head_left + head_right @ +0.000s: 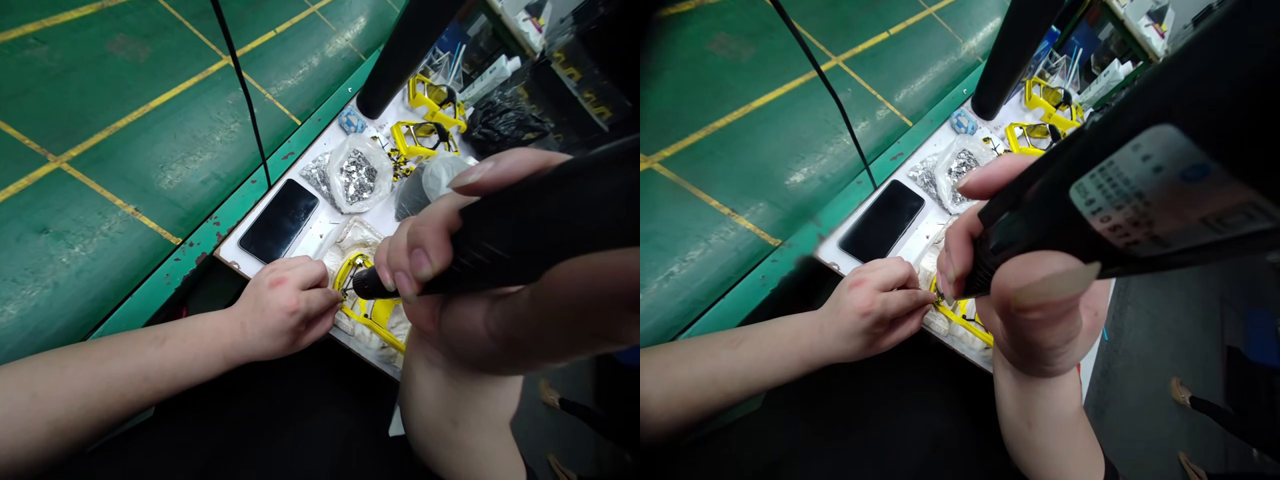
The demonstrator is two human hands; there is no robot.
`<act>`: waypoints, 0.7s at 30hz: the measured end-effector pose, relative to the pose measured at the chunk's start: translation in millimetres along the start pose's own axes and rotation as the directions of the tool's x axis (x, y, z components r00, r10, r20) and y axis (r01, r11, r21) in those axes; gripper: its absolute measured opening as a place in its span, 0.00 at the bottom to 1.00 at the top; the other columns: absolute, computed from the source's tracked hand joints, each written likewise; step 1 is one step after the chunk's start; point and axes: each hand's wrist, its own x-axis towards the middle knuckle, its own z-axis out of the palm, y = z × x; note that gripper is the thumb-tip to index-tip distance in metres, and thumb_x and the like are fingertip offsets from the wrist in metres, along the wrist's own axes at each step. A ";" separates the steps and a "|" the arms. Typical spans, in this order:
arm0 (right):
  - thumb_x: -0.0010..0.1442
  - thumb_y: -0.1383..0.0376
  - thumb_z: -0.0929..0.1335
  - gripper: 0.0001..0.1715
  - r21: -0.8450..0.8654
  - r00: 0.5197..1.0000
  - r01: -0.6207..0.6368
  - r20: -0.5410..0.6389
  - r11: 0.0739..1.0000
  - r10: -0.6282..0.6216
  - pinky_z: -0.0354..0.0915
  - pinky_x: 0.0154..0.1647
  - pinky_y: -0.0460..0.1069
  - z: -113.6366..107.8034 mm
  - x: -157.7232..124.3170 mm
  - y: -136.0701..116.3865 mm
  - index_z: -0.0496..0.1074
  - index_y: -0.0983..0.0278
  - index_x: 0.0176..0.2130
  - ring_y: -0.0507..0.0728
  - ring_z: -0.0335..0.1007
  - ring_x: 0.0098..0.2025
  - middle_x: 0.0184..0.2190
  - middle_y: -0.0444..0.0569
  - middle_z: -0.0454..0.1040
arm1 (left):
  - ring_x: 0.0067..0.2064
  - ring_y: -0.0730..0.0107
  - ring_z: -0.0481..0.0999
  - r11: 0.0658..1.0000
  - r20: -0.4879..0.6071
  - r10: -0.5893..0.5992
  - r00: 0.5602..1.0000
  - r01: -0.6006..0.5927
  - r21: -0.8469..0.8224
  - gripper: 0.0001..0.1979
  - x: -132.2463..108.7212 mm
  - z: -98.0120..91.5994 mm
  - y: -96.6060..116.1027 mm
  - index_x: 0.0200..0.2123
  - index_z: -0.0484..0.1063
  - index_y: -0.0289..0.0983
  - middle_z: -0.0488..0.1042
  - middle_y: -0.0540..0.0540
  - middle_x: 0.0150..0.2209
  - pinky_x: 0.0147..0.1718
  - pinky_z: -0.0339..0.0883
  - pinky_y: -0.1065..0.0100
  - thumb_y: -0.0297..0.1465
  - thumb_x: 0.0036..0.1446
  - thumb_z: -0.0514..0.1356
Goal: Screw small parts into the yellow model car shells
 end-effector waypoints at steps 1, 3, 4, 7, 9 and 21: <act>0.64 0.42 0.81 0.20 -0.019 1.000 -0.021 0.007 1.000 0.021 0.63 0.19 0.53 -1.8 0.2 -0.7 0.83 0.51 0.44 0.55 0.61 0.17 0.21 0.39 0.69 | 0.35 0.66 0.74 1.000 0.001 -0.002 1.000 0.002 0.003 0.08 0.1 0.1 -0.1 0.45 0.85 0.36 0.78 0.45 0.37 0.34 0.65 0.61 0.30 0.72 0.65; 0.61 0.41 0.82 0.21 -0.052 0.998 -0.046 0.029 0.998 0.048 0.64 0.20 0.54 -4.7 0.2 -1.1 0.83 0.50 0.44 0.56 0.62 0.17 0.22 0.40 0.70 | 0.35 0.66 0.74 1.000 0.003 -0.004 1.000 0.004 0.010 0.08 0.3 0.0 -0.4 0.45 0.85 0.36 0.78 0.45 0.37 0.34 0.66 0.61 0.31 0.73 0.64; 0.60 0.42 0.83 0.22 -0.059 0.998 -0.044 0.040 0.997 0.047 0.64 0.20 0.54 -5.3 0.0 -0.6 0.83 0.49 0.45 0.57 0.63 0.18 0.22 0.40 0.70 | 0.35 0.66 0.74 1.000 0.002 -0.003 1.000 0.003 0.012 0.08 0.5 -0.1 -0.5 0.45 0.85 0.37 0.78 0.45 0.37 0.34 0.66 0.61 0.31 0.73 0.63; 0.61 0.41 0.83 0.21 -0.044 0.999 -0.009 0.043 0.999 0.011 0.61 0.19 0.54 -4.3 -1.2 3.4 0.83 0.49 0.45 0.57 0.62 0.18 0.23 0.40 0.69 | 0.35 0.66 0.74 1.000 -0.005 0.001 1.000 -0.001 0.010 0.08 0.8 -0.3 -0.7 0.44 0.85 0.37 0.78 0.45 0.36 0.33 0.66 0.62 0.30 0.73 0.64; 0.63 0.40 0.81 0.21 -0.031 0.999 0.002 0.036 1.000 -0.001 0.60 0.19 0.53 -3.1 -2.0 6.5 0.83 0.49 0.45 0.56 0.61 0.18 0.23 0.40 0.69 | 0.35 0.66 0.74 1.000 -0.008 0.005 1.000 -0.005 0.006 0.08 0.9 -0.2 -0.7 0.44 0.85 0.36 0.78 0.45 0.36 0.33 0.67 0.62 0.30 0.72 0.64; 0.62 0.37 0.80 0.24 -0.039 0.998 -0.029 0.054 0.999 0.031 0.61 0.21 0.55 -8.7 -2.1 5.2 0.83 0.48 0.46 0.58 0.64 0.20 0.24 0.40 0.69 | 0.34 0.68 0.74 1.000 -0.006 0.002 1.000 -0.002 0.017 0.08 0.0 -0.8 0.1 0.46 0.85 0.37 0.78 0.46 0.36 0.32 0.65 0.64 0.30 0.73 0.64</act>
